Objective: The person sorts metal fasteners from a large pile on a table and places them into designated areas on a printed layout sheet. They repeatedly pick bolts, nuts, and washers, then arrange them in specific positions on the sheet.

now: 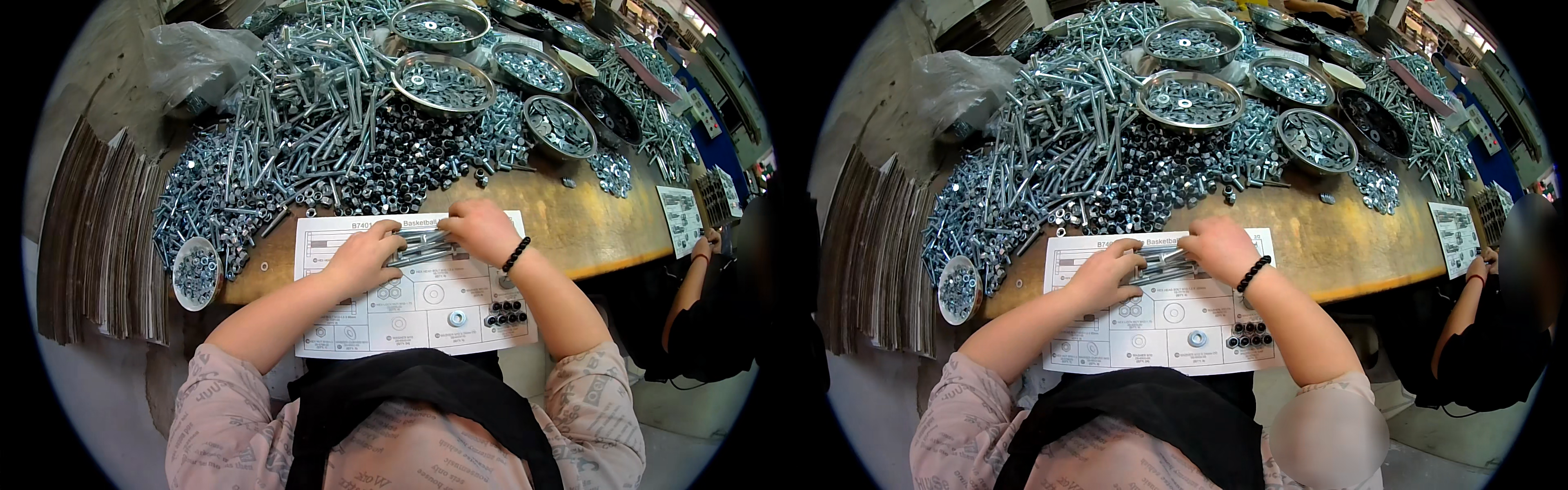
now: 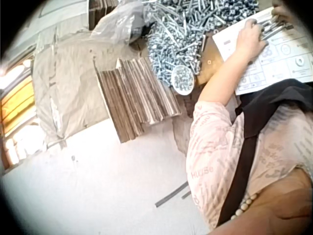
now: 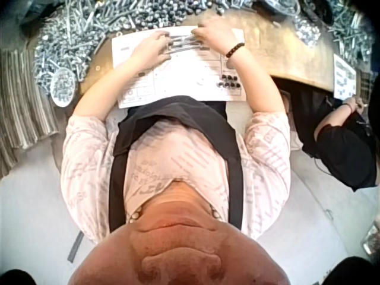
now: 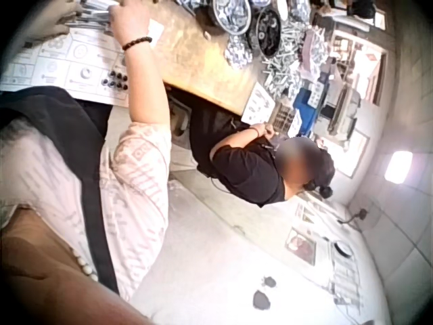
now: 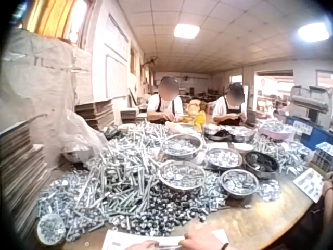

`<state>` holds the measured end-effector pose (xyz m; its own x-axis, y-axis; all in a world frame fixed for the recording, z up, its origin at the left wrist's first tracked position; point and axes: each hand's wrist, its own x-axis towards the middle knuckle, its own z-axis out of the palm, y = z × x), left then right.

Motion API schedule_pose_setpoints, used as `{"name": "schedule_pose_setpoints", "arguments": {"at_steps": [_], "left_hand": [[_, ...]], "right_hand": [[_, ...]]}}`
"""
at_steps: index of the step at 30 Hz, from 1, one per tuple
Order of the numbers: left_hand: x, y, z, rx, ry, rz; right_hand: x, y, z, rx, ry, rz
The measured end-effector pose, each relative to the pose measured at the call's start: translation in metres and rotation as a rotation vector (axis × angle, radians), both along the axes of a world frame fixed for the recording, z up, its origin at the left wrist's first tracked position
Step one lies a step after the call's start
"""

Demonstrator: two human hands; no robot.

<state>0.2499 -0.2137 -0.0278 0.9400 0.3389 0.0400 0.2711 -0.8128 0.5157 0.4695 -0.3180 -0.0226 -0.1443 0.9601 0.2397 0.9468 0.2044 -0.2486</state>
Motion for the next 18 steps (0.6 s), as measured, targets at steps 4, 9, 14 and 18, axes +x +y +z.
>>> {"name": "schedule_pose_setpoints", "arguments": {"at_steps": [4,9,14,18], "left_hand": [[0.008,0.003,-0.014,-0.076,-0.069,-0.01],[0.024,0.007,-0.022,0.019,-0.028,-0.034],[0.021,0.01,-0.013,-0.111,-0.089,-0.076],[0.012,0.025,-0.016,-0.146,-0.097,-0.116]], "right_hand": [[0.003,-0.013,0.007,0.177,0.258,-0.158],[-0.006,-0.022,0.021,-0.008,0.257,-0.095],[-0.042,-0.02,0.012,-0.18,-0.058,0.049],[-0.05,-0.014,-0.003,-0.176,-0.122,0.036]]}}
